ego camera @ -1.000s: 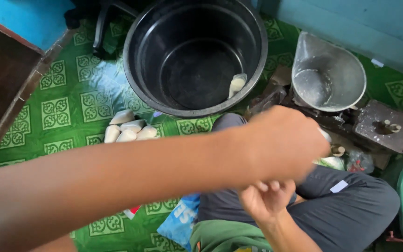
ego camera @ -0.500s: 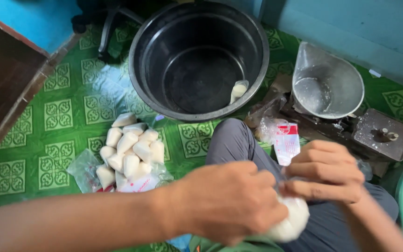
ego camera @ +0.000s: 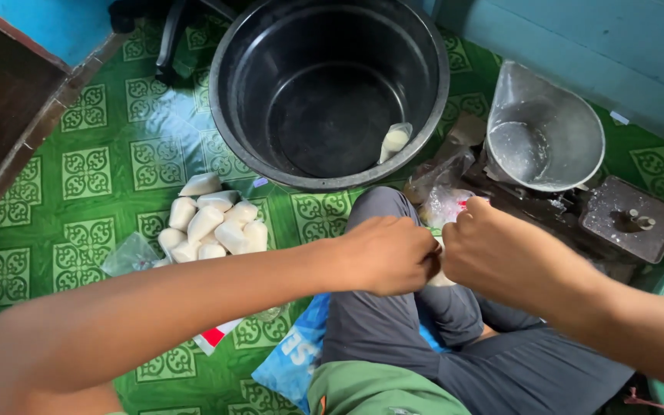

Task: Tying small plastic bags filled with white powder and placing them into a large black tub.

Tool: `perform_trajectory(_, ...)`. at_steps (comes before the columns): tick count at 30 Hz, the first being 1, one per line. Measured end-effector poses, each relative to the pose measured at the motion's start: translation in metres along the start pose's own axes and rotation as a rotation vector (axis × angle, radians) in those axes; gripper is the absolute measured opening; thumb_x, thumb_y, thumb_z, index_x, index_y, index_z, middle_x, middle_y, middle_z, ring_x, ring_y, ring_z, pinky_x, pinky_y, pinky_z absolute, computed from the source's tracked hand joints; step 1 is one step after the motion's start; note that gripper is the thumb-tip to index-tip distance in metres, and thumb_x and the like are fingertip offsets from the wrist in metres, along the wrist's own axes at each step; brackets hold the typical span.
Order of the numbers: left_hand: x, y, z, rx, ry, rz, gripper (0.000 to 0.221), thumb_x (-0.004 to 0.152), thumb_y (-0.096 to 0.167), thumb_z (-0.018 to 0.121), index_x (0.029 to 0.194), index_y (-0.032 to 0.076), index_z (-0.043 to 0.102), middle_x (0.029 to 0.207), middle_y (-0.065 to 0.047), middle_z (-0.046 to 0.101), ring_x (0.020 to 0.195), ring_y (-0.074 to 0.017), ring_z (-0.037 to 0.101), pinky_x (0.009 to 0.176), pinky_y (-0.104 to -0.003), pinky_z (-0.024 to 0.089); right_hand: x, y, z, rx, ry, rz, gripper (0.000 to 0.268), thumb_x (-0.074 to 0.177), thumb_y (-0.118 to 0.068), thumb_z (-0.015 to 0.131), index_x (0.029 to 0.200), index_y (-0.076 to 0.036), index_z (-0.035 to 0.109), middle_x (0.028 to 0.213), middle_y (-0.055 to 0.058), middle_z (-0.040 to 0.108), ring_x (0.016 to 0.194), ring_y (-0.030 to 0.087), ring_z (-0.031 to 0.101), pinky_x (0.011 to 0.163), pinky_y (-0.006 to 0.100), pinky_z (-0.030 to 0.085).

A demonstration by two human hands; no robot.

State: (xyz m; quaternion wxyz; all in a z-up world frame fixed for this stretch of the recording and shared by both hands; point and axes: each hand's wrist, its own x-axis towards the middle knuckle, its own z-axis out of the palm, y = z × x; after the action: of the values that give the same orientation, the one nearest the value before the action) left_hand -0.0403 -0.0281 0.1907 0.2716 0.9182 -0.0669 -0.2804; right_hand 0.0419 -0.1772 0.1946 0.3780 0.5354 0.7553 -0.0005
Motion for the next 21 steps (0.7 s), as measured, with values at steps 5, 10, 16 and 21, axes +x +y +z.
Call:
perform_trajectory(5, 0.028, -0.020, 0.028, -0.337, 0.022, 0.088, 0.038, 0.082, 0.029, 0.045, 0.071, -0.001, 0.066, 0.068, -0.024, 0.067, 0.072, -0.0459, 0.067, 0.057, -0.052, 0.049, 0.035, 0.005, 0.036, 0.548, -0.107, 0.348, 0.016, 0.072, -0.026, 0.061, 0.057, -0.020, 0.062, 0.049, -0.002, 0.055, 0.050, 0.019, 0.060, 0.050, 0.037, 0.043)
perform_trajectory(10, 0.051, -0.051, 0.046, -0.480, -0.061, 0.235, 0.035, 0.088, 0.013, 0.043, 0.081, -0.008, 0.070, 0.076, -0.028, 0.070, 0.078, -0.0375, 0.069, 0.074, -0.047, 0.054, 0.030, 0.046, 0.028, 1.366, -0.669, 0.345, 0.022, 0.067, -0.025, 0.067, 0.074, -0.013, 0.084, 0.066, 0.008, 0.070, 0.059, 0.019, 0.071, 0.053, 0.032, 0.049)
perform_trajectory(16, 0.065, -0.057, 0.023, -0.025, 0.219, -0.098, 0.040, 0.081, 0.038, 0.046, 0.075, 0.010, 0.075, 0.075, -0.016, 0.072, 0.084, -0.0426, 0.070, 0.069, -0.055, 0.055, 0.061, -0.030, 0.094, 2.420, 0.057, 0.708, 0.023, 0.084, -0.014, 0.060, 0.066, -0.001, 0.065, 0.057, 0.003, 0.036, 0.052, 0.012, 0.040, 0.047, 0.022, 0.032)
perform_trajectory(21, 0.091, -0.048, 0.053, 0.653, 0.927, 0.700, 0.016, 0.073, 0.005, 0.057, 0.060, 0.012, 0.056, 0.050, -0.008, 0.058, 0.052, -0.0280, 0.055, 0.057, -0.043, 0.038, 0.137, -0.120, 0.120, 3.470, 1.213, 1.034, 0.019, 0.074, -0.015, 0.066, 0.062, -0.011, 0.051, 0.053, -0.002, 0.035, 0.053, 0.014, 0.042, 0.055, 0.023, 0.039)
